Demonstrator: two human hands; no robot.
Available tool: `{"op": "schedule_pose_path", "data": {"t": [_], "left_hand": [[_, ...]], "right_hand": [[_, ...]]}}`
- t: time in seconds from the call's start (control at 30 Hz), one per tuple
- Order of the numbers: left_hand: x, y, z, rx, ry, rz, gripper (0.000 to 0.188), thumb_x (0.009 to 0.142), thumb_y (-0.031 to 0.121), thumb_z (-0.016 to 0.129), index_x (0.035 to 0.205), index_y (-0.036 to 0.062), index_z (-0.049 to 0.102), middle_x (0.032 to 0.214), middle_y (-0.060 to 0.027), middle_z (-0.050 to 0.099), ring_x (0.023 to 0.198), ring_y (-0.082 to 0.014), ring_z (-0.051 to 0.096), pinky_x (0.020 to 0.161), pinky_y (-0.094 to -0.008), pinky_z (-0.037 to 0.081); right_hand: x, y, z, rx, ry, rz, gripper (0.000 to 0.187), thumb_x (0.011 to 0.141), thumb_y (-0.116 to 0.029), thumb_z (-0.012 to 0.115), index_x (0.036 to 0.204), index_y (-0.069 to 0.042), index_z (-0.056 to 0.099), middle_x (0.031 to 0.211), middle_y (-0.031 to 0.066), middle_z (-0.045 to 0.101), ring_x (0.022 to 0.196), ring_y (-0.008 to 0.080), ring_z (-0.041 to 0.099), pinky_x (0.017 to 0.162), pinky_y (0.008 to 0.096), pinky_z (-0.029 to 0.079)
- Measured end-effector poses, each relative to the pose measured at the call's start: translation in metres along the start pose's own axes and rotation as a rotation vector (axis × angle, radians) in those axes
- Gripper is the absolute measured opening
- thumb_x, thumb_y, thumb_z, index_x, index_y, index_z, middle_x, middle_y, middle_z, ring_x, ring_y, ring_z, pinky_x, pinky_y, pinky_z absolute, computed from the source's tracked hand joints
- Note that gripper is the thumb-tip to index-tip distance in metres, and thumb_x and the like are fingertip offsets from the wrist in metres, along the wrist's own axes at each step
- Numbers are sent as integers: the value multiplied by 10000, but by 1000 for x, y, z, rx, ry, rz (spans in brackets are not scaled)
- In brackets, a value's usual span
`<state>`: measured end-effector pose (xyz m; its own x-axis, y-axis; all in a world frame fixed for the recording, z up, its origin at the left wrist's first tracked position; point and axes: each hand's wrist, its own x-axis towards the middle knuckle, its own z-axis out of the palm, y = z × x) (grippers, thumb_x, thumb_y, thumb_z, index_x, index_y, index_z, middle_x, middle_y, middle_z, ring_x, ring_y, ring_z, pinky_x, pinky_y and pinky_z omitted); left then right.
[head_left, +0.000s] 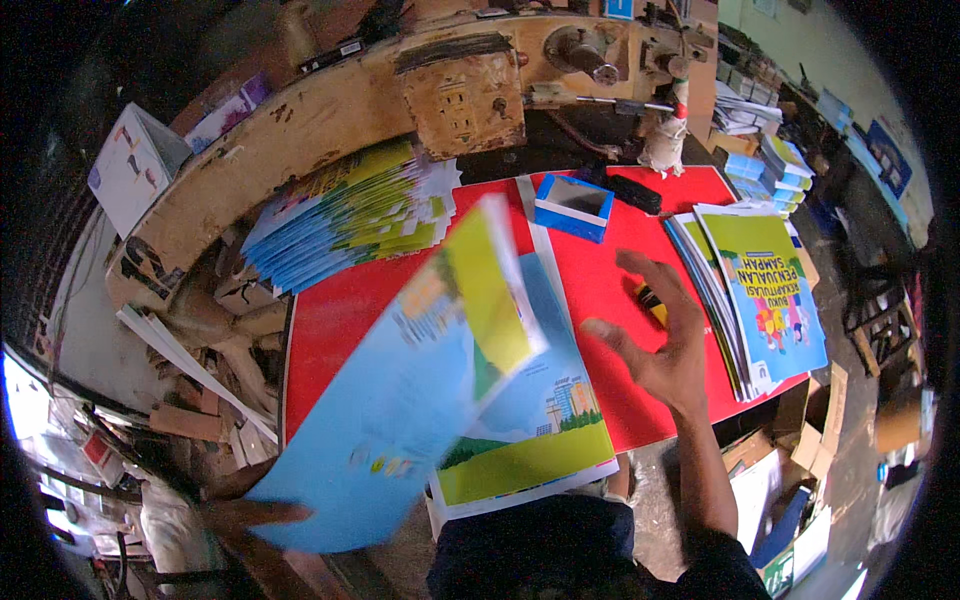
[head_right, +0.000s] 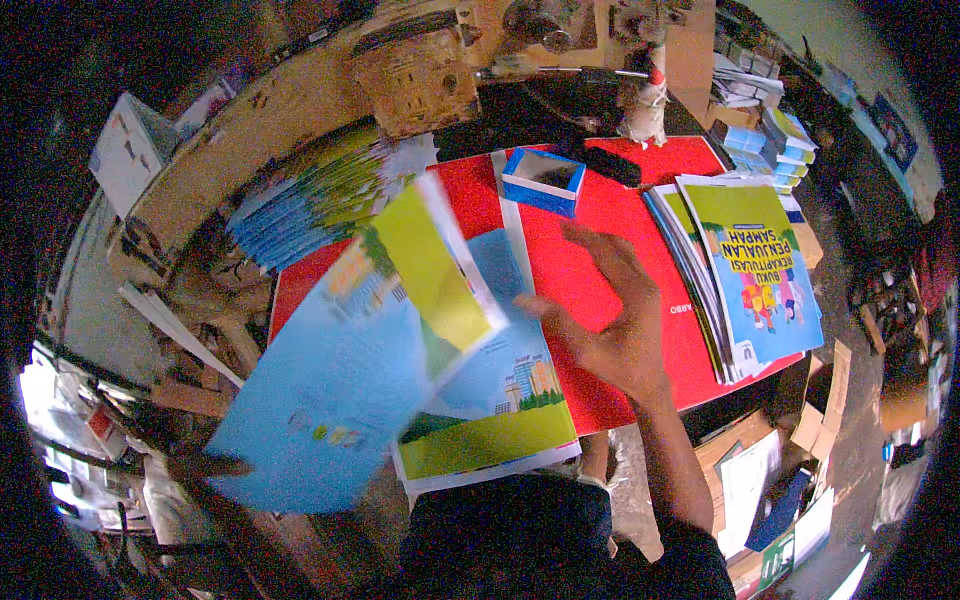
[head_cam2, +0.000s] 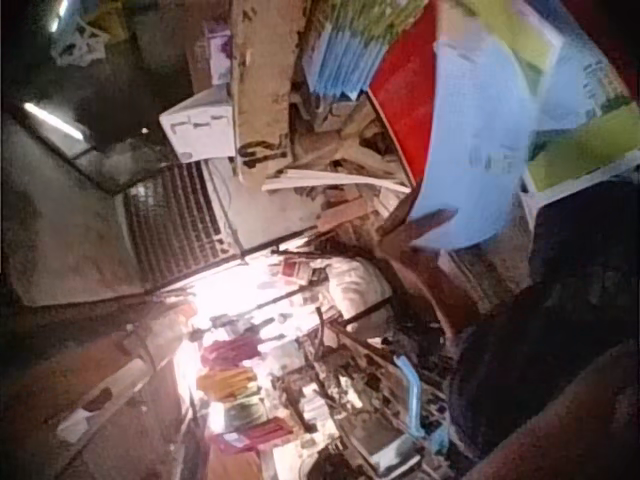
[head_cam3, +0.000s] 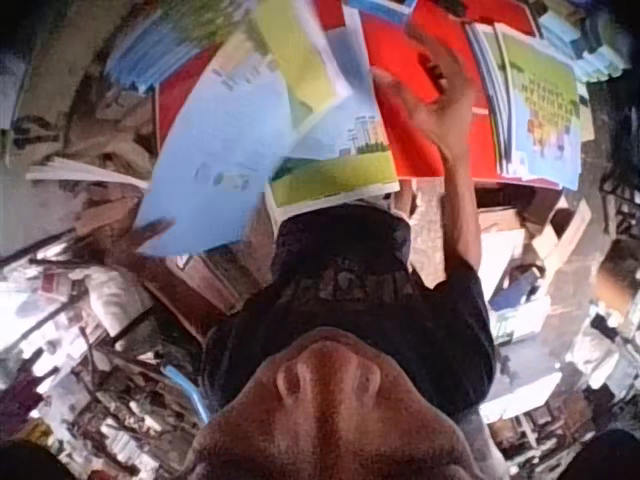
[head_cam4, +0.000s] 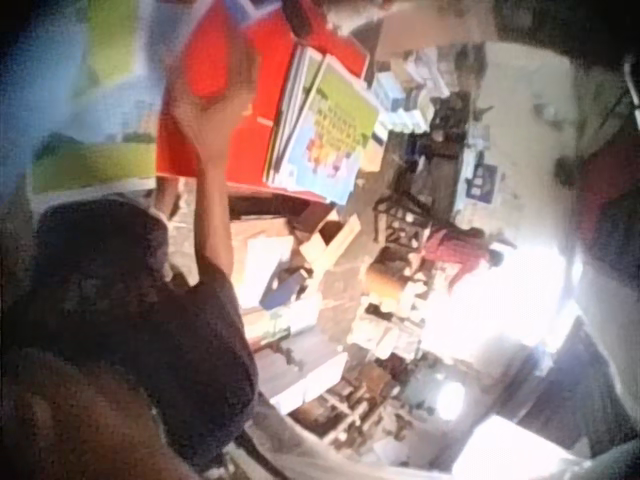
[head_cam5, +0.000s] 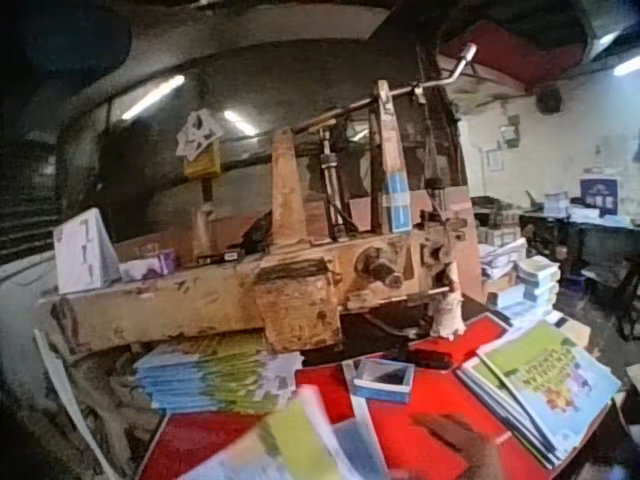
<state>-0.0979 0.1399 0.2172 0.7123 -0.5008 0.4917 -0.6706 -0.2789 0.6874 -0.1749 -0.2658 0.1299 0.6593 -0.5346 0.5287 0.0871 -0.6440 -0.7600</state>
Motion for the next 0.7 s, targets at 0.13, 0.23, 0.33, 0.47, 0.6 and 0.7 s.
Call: {"op": "schedule_pose_path", "data": {"t": [0.13,0.23,0.33,0.47,0.6,0.7], "left_hand": [[12,7,-25,179,11,85,283,766,110,758,1039,87,827,1120,-219,764,999,-298,766,881,-402,603],[27,7,-32,322,22,118,301,763,102,751,1056,89,822,1117,-212,765,995,-302,766,876,-404,606],[43,16,-44,514,49,154,319,761,94,745,1072,91,816,1114,-204,766,991,-306,766,872,-405,609],[68,11,-47,735,130,209,343,758,84,737,1093,94,809,1110,-195,768,985,-311,766,866,-406,612],[78,52,8,1039,49,394,368,755,74,728,1114,97,801,1106,-185,770,979,-316,766,860,-408,616],[74,60,21,1041,-151,423,387,752,66,722,1131,99,796,1103,-178,771,975,-320,765,856,-409,618]], "right_hand": [[-3,-40,-4,460,-89,-42,676,698,-188,958,1283,1,678,1255,181,708,1220,257,646,1031,403,510],[-9,-39,-30,566,-503,52,549,750,-121,926,1240,3,710,1135,157,762,1054,220,727,908,353,568],[-32,-45,-30,641,-321,-3,224,837,-49,841,1046,5,784,944,118,794,795,152,752,724,294,594],[-31,-61,-49,405,-325,-194,240,875,-138,783,1083,-17,779,1004,110,794,865,228,770,761,335,613],[-25,-51,-31,447,-410,-459,306,896,-203,736,1155,-41,759,1111,113,780,981,295,774,840,386,629],[-23,-64,-14,600,-424,-531,269,926,-203,692,1092,-5,764,1045,177,766,949,338,771,824,422,631]]}}
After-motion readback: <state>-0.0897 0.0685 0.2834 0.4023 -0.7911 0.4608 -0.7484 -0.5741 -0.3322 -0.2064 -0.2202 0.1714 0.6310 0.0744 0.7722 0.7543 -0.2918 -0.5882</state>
